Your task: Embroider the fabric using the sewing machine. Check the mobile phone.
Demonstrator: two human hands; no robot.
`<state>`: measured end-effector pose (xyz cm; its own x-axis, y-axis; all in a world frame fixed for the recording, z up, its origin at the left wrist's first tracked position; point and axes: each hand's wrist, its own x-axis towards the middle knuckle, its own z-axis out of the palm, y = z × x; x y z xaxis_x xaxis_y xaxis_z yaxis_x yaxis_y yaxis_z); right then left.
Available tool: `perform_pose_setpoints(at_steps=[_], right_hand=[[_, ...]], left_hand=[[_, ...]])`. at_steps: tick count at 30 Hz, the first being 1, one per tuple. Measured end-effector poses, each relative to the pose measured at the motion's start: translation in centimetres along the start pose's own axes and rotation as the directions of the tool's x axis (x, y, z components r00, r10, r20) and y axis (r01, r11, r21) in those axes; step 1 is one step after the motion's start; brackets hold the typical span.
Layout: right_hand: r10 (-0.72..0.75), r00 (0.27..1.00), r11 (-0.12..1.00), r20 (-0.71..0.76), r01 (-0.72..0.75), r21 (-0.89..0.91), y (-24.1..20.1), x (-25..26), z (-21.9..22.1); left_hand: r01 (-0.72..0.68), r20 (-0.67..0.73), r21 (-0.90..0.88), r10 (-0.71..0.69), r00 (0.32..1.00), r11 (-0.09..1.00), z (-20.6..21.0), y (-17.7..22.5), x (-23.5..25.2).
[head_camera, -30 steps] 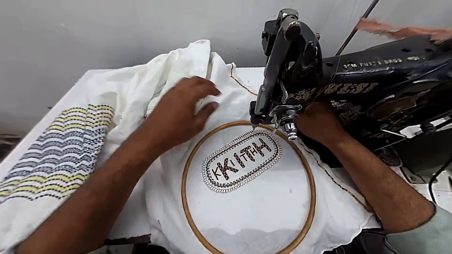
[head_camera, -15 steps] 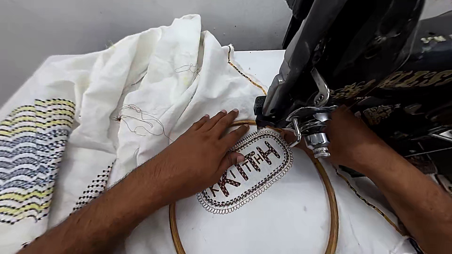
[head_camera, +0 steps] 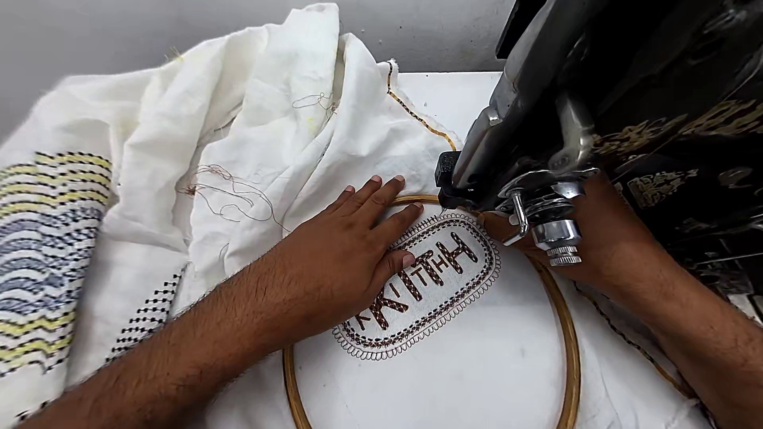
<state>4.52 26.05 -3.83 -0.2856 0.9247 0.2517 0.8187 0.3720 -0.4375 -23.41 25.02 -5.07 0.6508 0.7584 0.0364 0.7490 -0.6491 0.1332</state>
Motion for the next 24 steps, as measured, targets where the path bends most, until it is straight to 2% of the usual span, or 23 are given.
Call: perform_pose_setpoints(at_steps=[12,24], right_hand=[[-0.042,0.999,0.999,-0.031,0.042,0.003,-0.17,-0.39,0.26],[-0.001,0.999,1.0,0.032,0.001,-0.006,-0.06,-0.14,-0.01]], left_hand=[[0.002,0.016,-0.006,-0.002,1.0,1.0,-0.35,0.0,-0.22],[-0.008,0.024,-0.015,0.008,1.0,1.0,-0.51,0.29,-0.29]])
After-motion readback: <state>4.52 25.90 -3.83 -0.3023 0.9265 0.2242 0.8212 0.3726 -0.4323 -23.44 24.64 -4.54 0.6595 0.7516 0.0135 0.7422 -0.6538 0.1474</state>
